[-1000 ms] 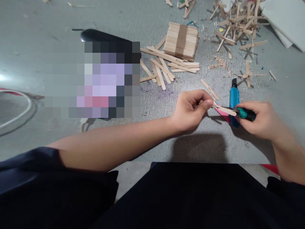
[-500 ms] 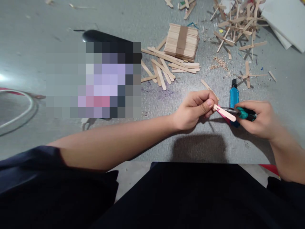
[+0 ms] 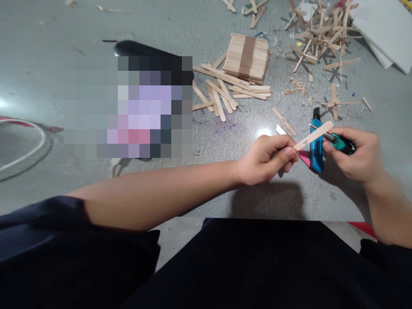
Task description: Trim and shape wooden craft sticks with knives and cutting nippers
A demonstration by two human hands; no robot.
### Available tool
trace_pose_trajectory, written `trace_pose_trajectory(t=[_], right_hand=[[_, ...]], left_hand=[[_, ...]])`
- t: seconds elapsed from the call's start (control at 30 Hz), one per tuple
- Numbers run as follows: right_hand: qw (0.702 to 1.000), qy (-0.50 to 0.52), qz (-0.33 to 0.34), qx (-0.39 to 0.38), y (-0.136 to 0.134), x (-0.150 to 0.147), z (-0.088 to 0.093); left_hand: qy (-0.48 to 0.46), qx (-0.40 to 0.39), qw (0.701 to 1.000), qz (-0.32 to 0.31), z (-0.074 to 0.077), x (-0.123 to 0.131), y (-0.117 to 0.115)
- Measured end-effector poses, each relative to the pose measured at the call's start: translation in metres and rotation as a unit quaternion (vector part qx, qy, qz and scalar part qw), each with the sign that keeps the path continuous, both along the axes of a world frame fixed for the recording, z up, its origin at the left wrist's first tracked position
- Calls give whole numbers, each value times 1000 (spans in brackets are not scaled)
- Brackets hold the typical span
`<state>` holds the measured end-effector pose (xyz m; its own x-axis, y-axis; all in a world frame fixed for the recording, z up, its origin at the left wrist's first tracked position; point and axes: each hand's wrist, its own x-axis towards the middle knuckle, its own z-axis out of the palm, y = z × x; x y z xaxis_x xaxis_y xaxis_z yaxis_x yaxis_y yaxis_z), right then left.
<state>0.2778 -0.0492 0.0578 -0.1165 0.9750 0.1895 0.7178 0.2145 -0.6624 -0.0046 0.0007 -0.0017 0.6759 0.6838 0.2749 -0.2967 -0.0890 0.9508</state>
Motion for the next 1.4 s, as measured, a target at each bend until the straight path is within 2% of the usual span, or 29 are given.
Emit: trace_pose_trajectory(t=[0.1,0.23,0.47,0.63,0.77,1.03,1.4], right_hand=[[999,-30,6,23,3,4,-4],[997,-31,52,43,7,5,-7],[994,-46,90,40,5,-1,0],[993,-40,115,2,4,-1,6],[994,-21,97,-49,4,-2,8],[989,13,84,-123,4,-2,11],[982,3,127,-142,6,2,15]], left_hand=[[-13,-10,999,39,-2,2,0],[-44,-1,997,71,-6,7,1],[-31,14,995,99,-7,7,2],[-24,25,994,105,-8,6,4],[-24,29,992,119,-9,8,4],[-35,17,994,107,-9,8,4],[-5,37,996,81,-2,5,4]])
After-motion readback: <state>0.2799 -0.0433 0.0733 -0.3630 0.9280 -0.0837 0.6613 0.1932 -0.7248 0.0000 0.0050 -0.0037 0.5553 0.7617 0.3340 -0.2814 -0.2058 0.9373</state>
